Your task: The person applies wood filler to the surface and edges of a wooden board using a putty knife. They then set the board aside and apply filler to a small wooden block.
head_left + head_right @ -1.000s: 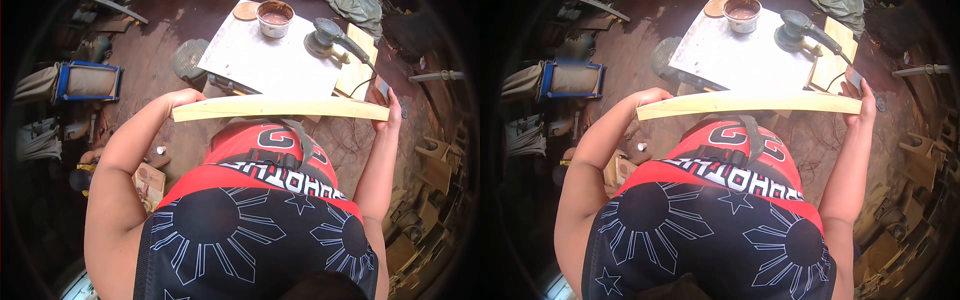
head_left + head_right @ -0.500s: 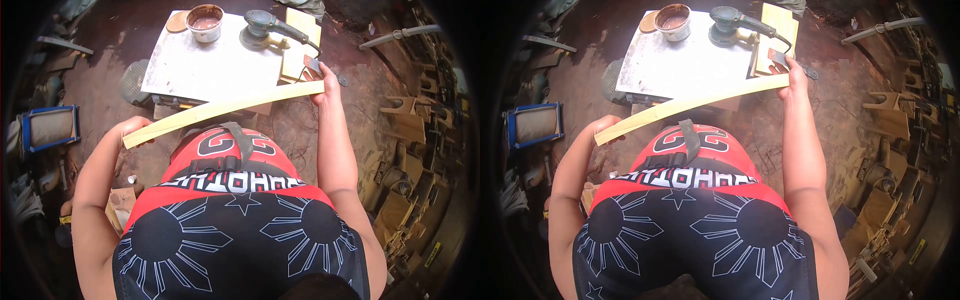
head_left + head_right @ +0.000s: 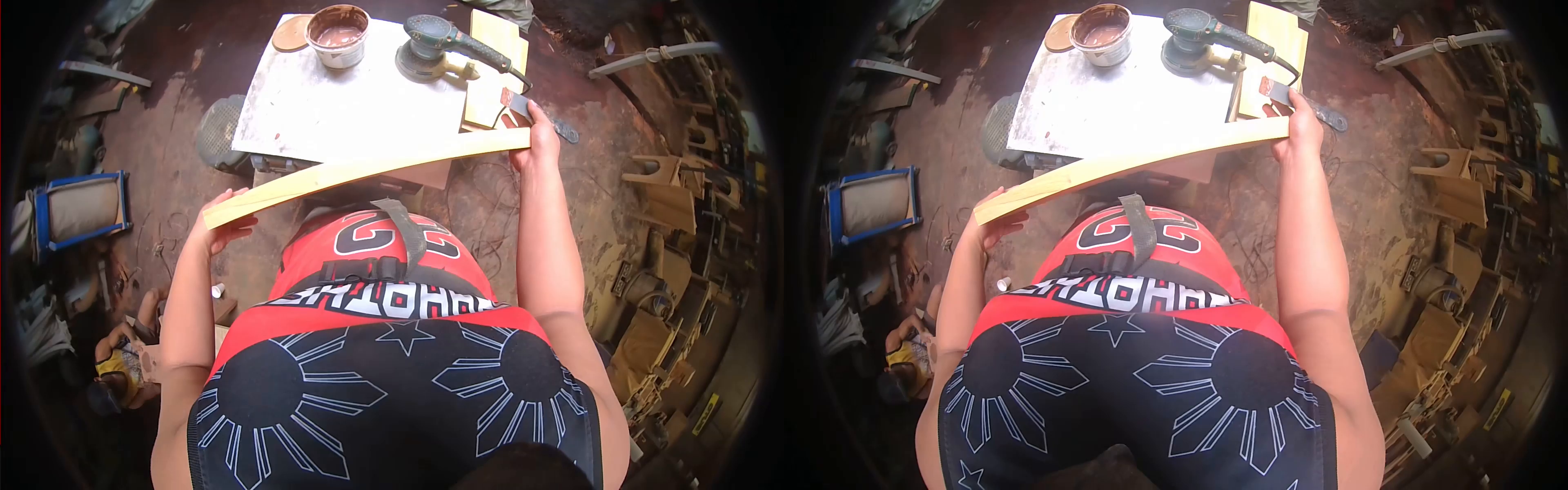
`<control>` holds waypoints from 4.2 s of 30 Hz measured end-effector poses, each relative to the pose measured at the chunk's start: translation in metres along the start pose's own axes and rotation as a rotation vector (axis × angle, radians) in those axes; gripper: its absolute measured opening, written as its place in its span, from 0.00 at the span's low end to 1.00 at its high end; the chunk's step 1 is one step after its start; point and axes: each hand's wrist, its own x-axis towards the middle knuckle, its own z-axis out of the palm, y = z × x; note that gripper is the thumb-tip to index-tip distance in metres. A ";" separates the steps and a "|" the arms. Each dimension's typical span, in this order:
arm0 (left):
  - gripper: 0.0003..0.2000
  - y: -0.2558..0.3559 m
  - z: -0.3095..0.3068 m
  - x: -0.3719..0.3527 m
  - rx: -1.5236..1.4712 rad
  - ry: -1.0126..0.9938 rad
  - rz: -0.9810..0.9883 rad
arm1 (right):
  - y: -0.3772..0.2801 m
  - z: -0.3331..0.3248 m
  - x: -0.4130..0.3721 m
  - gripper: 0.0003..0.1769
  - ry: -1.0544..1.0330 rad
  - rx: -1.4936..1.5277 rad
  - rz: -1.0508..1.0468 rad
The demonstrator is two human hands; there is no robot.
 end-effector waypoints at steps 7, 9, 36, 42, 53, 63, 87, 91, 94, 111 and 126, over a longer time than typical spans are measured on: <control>0.23 -0.022 0.001 -0.037 0.705 0.076 0.700 | -0.002 0.013 0.003 0.23 0.017 -0.022 -0.021; 0.25 -0.021 0.019 -0.039 0.627 0.080 0.820 | 0.001 0.004 0.024 0.22 -0.013 -0.024 -0.043; 0.27 -0.008 0.003 0.000 0.555 -0.252 1.140 | 0.143 0.137 -0.308 0.23 -0.383 -1.541 -1.056; 0.25 -0.017 -0.001 0.006 0.572 -0.236 1.235 | 0.154 0.133 -0.321 0.22 -0.384 -1.510 -1.094; 0.23 -0.014 0.011 -0.007 0.517 -0.198 1.159 | 0.129 0.134 -0.293 0.11 -0.106 -1.285 -1.025; 0.22 -0.020 0.016 -0.007 0.475 -0.164 1.237 | 0.154 0.155 -0.307 0.12 -0.054 -1.222 -0.751; 0.21 -0.022 0.015 -0.008 0.495 -0.154 1.180 | 0.166 0.137 -0.305 0.17 -0.238 -1.342 -1.000; 0.22 -0.021 0.018 -0.006 0.476 -0.130 1.248 | 0.155 0.132 -0.300 0.16 -0.282 -1.176 -0.985; 0.22 -0.019 0.016 -0.011 0.466 -0.157 1.186 | 0.137 0.131 -0.295 0.14 -0.216 -1.186 -1.000; 0.22 -0.022 0.017 -0.005 0.495 -0.156 1.245 | 0.101 0.113 -0.233 0.25 0.216 -0.868 -0.339; 0.23 -0.021 0.015 -0.003 0.535 -0.150 1.294 | 0.077 0.094 -0.230 0.20 0.142 -0.320 -0.322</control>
